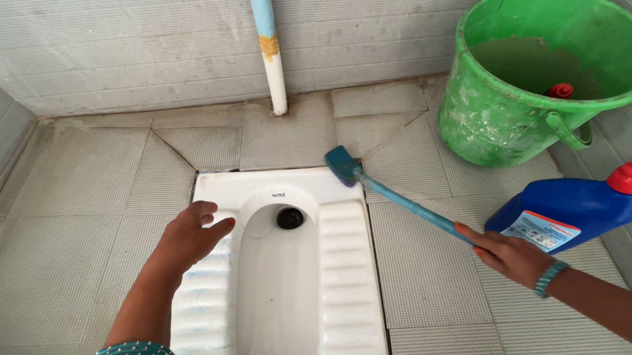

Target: The person scrubs a white squat toilet with a blue long-handled brush, then pours blue liquid cleaner onto the floor around the toilet and continues scrubbing the floor and toilet surface. The person also handles a green bucket and a white container during the cleaning process.

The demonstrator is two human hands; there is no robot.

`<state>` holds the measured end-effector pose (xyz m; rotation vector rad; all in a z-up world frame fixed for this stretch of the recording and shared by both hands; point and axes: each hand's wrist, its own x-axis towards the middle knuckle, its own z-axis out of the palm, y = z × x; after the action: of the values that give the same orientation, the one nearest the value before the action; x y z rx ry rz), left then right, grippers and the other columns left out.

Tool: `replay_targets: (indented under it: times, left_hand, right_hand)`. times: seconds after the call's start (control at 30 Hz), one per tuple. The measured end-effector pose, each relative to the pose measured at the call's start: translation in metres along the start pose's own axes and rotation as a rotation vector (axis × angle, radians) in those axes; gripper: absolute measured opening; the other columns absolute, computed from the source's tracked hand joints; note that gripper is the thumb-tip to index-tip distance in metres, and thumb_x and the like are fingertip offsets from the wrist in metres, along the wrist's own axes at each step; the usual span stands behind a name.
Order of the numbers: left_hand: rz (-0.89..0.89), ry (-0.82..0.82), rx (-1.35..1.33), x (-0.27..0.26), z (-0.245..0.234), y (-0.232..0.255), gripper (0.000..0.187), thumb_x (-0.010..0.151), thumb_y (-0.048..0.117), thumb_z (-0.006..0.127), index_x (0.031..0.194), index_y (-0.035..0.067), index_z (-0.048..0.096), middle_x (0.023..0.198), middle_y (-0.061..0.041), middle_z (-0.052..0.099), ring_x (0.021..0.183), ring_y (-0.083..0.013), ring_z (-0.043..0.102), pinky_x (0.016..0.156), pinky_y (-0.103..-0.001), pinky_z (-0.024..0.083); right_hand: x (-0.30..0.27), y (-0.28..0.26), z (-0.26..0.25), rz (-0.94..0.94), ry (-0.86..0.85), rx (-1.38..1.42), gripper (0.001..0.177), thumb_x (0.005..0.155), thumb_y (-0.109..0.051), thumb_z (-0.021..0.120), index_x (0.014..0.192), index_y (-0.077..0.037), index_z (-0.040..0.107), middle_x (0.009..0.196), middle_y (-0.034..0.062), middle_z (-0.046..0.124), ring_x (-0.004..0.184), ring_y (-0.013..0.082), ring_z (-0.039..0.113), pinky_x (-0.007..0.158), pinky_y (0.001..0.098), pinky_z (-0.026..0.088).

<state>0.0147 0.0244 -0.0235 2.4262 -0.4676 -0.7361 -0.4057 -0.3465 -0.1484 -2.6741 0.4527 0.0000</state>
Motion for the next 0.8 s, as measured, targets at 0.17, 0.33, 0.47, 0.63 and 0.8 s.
replay_targets:
  times: [0.17, 0.33, 0.47, 0.63, 0.8]
  left_hand:
    - [0.016, 0.026, 0.049, 0.003, 0.002, 0.002, 0.066, 0.087, 0.039, 0.071, 0.144, 0.010, 0.052, 0.147, -0.017, 0.056, 0.132, -0.0349, 0.058, 0.103, -0.047, 0.053]
    - [0.041, 0.034, 0.048, 0.005, 0.008, 0.003, 0.066, 0.086, 0.040, 0.072, 0.142, 0.010, 0.054, 0.146, -0.017, 0.057, 0.131, -0.0344, 0.059, 0.103, -0.046, 0.053]
    - [0.057, 0.031, 0.040, 0.004, 0.006, 0.004, 0.066, 0.086, 0.039, 0.072, 0.142, 0.010, 0.054, 0.146, -0.017, 0.057, 0.132, -0.0347, 0.057, 0.103, -0.046, 0.052]
    - [-0.009, 0.025, 0.032, -0.001, 0.001, 0.007, 0.064, 0.088, 0.037, 0.071, 0.144, 0.011, 0.053, 0.148, -0.016, 0.055, 0.132, -0.0356, 0.058, 0.101, -0.049, 0.055]
    - [0.030, 0.016, 0.028, -0.003, 0.002, 0.014, 0.063, 0.089, 0.036, 0.071, 0.143, 0.009, 0.052, 0.147, -0.018, 0.054, 0.133, -0.0358, 0.057, 0.101, -0.048, 0.056]
  right_hand:
    - [0.089, -0.059, 0.030, 0.057, -0.188, -0.068, 0.067, 0.100, -0.025, 0.053, 0.158, -0.036, 0.021, 0.087, 0.0046, 0.066, 0.069, 0.0177, 0.065, 0.063, 0.0349, 0.060]
    - [0.160, -0.114, 0.057, -0.063, -0.118, -0.146, 0.062, 0.103, -0.028, 0.051, 0.158, -0.037, 0.023, 0.088, 0.0079, 0.065, 0.071, 0.0227, 0.064, 0.064, 0.0388, 0.058]
    - [0.123, -0.083, 0.038, 0.009, -0.091, -0.205, 0.063, 0.101, -0.028, 0.051, 0.157, -0.041, 0.025, 0.088, 0.0043, 0.065, 0.066, 0.0198, 0.064, 0.058, 0.0354, 0.058]
    - [0.033, -0.034, 0.022, 0.101, -0.017, -0.016, 0.073, 0.094, -0.024, 0.059, 0.158, -0.033, 0.025, 0.082, 0.0013, 0.069, 0.058, 0.0121, 0.065, 0.052, 0.0335, 0.058]
    - [0.058, -0.056, 0.049, 0.125, -0.009, 0.168, 0.067, 0.095, -0.019, 0.058, 0.154, -0.033, 0.030, 0.090, 0.0022, 0.070, 0.056, 0.0163, 0.063, 0.053, 0.0350, 0.057]
